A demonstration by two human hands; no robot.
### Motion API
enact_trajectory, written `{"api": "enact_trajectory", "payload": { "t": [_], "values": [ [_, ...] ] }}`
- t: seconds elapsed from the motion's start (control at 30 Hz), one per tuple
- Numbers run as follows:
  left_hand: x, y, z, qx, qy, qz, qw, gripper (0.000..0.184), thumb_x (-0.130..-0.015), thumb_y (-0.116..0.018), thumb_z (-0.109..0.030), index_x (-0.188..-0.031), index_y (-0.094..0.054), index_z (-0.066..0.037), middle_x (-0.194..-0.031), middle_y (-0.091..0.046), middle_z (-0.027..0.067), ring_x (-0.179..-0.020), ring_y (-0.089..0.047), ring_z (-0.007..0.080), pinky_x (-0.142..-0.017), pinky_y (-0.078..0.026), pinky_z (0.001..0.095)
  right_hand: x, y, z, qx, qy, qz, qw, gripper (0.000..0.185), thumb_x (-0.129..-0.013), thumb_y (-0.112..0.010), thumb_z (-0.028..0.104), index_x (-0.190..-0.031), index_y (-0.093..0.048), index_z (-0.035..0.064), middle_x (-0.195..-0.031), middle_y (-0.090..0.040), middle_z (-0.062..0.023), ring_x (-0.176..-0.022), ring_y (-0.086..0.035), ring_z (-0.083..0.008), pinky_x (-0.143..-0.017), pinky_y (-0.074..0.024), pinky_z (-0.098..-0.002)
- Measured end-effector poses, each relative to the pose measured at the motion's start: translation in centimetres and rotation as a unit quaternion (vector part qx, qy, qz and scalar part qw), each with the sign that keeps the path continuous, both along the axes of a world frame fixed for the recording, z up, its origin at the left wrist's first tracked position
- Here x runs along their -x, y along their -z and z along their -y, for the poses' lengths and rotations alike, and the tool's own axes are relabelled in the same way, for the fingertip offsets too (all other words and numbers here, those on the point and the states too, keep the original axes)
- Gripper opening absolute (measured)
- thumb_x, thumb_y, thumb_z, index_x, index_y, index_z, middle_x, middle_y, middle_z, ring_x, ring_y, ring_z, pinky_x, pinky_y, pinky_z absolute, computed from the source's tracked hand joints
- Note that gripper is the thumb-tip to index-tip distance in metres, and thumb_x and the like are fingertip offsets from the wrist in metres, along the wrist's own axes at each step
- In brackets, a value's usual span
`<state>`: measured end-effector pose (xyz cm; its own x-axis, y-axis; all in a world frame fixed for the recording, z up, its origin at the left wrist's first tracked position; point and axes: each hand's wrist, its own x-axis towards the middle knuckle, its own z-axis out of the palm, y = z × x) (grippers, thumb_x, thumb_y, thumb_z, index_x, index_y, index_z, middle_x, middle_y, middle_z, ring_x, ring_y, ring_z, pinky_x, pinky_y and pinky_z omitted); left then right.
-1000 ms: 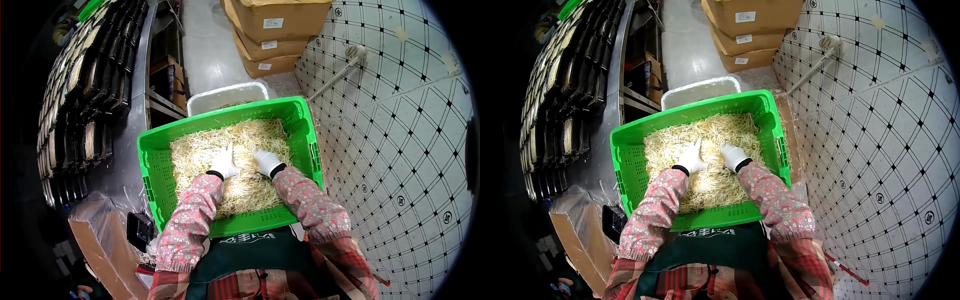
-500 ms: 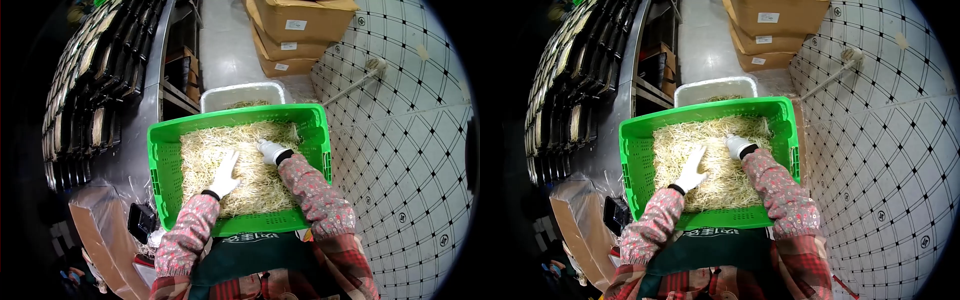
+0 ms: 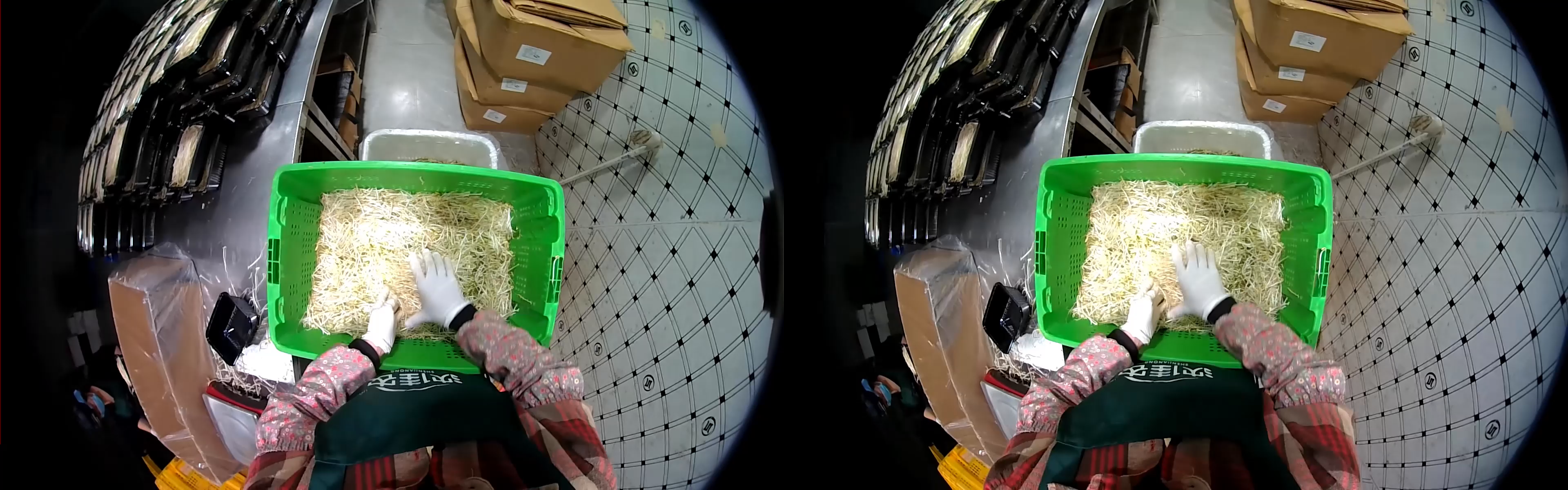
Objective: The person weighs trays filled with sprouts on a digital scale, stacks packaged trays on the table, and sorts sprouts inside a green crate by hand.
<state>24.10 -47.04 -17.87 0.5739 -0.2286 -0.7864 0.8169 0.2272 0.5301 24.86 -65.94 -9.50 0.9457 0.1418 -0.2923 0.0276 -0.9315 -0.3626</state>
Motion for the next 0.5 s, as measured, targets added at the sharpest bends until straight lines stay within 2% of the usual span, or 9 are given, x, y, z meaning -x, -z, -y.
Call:
{"api": "enact_trajectory", "payload": {
  "t": [0.1,0.17,0.23,0.27,0.3,0.37,0.4,0.43,0.5],
  "values": [
    [-0.2,-2.1,1.0,-0.034,0.009,-0.001,0.999,0.058,-0.100,-0.047,-0.014,-0.152,-0.021,-0.008,-0.142,-0.042,0.0152,-0.126,-0.044,0.0289,-0.102,-0.040,0.0415,0.9,1.2,-1.5,0.050,-0.001,0.024,0.998,0.133,-0.048,-0.088,0.056,-0.149,-0.019,0.0029,-0.144,-0.033,-0.0293,-0.133,-0.032,-0.0467,-0.111,-0.0249,-0.0562],
    [-1.2,-5.7,0.7,-0.023,0.014,0.003,1.000,0.057,-0.099,-0.048,-0.016,-0.151,-0.026,-0.008,-0.143,-0.044,0.0160,-0.127,-0.045,0.0288,-0.104,-0.038,0.0400,-0.1,3.0,-1.0,0.058,0.019,0.027,0.998,0.120,-0.055,-0.086,0.041,-0.147,-0.020,-0.0005,-0.138,-0.037,-0.0269,-0.129,-0.037,-0.0414,-0.111,-0.0262,-0.0546],
    [-2.6,-9.7,-0.6,-0.074,0.083,0.204,0.973,0.055,-0.096,-0.053,-0.022,-0.145,-0.038,-0.005,-0.141,-0.048,0.0166,-0.126,-0.048,0.0266,-0.106,-0.036,0.0381,-3.2,3.2,0.9,-0.034,0.050,-0.054,0.997,0.097,-0.064,-0.082,0.034,-0.138,-0.030,-0.0015,-0.104,-0.058,-0.0184,-0.098,-0.060,-0.0313,-0.088,-0.0495,-0.0425],
    [-4.0,-13.1,-1.7,-0.153,0.109,0.271,0.944,0.052,-0.094,-0.055,-0.018,-0.142,-0.042,-0.002,-0.139,-0.050,0.0156,-0.127,-0.047,0.0247,-0.107,-0.035,0.0356,-4.1,3.7,2.1,-0.039,0.061,-0.001,0.997,0.087,-0.064,-0.083,0.036,-0.129,-0.037,0.0007,-0.091,-0.060,-0.0159,-0.089,-0.063,-0.0294,-0.075,-0.0536,-0.0388],
    [-5.2,-16.1,-3.5,-0.231,0.132,0.334,0.904,0.050,-0.092,-0.057,-0.013,-0.139,-0.046,0.000,-0.137,-0.052,0.0147,-0.128,-0.046,0.0228,-0.108,-0.034,0.0331,-5.7,2.6,3.6,-0.043,0.058,-0.060,0.996,0.092,-0.061,-0.085,0.039,-0.129,-0.036,0.0009,-0.093,-0.061,-0.0176,-0.090,-0.062,-0.0306,-0.075,-0.0542,-0.0396],
    [-6.6,-17.9,-8.4,-0.344,0.020,0.433,0.833,0.048,-0.090,-0.057,-0.012,-0.136,-0.049,0.001,-0.138,-0.051,0.0153,-0.129,-0.046,0.0242,-0.109,-0.033,0.0359,-7.8,1.3,5.4,0.002,0.063,-0.089,0.994,0.097,-0.059,-0.085,0.040,-0.133,-0.039,-0.0018,-0.107,-0.063,-0.0180,-0.101,-0.061,-0.0321,-0.086,-0.0522,-0.0399],
    [-6.9,-20.1,-10.3,-0.435,-0.040,0.443,0.783,0.053,-0.091,-0.057,-0.028,-0.132,-0.052,0.006,-0.139,-0.050,0.0183,-0.126,-0.048,0.0265,-0.108,-0.034,0.0371,-7.8,2.7,6.2,0.020,0.043,-0.037,0.998,0.096,-0.059,-0.085,0.040,-0.132,-0.040,-0.0019,-0.110,-0.062,-0.0179,-0.104,-0.060,-0.0318,-0.088,-0.0510,-0.0406],
    [-6.9,-20.9,-13.0,-0.447,-0.106,0.421,0.782,0.052,-0.092,-0.056,-0.023,-0.135,-0.048,0.005,-0.142,-0.047,0.0191,-0.128,-0.046,0.0277,-0.109,-0.033,0.0372,-7.7,4.3,6.7,0.038,0.023,0.015,0.999,0.096,-0.059,-0.086,0.040,-0.132,-0.040,-0.0020,-0.112,-0.061,-0.0178,-0.107,-0.059,-0.0315,-0.090,-0.0498,-0.0413],
    [-6.6,-18.4,-21.5,-0.583,-0.178,0.402,0.683,0.057,-0.094,-0.056,-0.020,-0.143,-0.038,0.003,-0.147,-0.040,0.0191,-0.133,-0.040,0.0295,-0.113,-0.029,0.0376,-7.3,5.1,6.4,0.046,0.020,0.036,0.998,0.094,-0.058,-0.086,0.041,-0.131,-0.042,-0.0014,-0.112,-0.060,-0.0170,-0.107,-0.058,-0.0313,-0.091,-0.0489,-0.0416]
  ]
}}
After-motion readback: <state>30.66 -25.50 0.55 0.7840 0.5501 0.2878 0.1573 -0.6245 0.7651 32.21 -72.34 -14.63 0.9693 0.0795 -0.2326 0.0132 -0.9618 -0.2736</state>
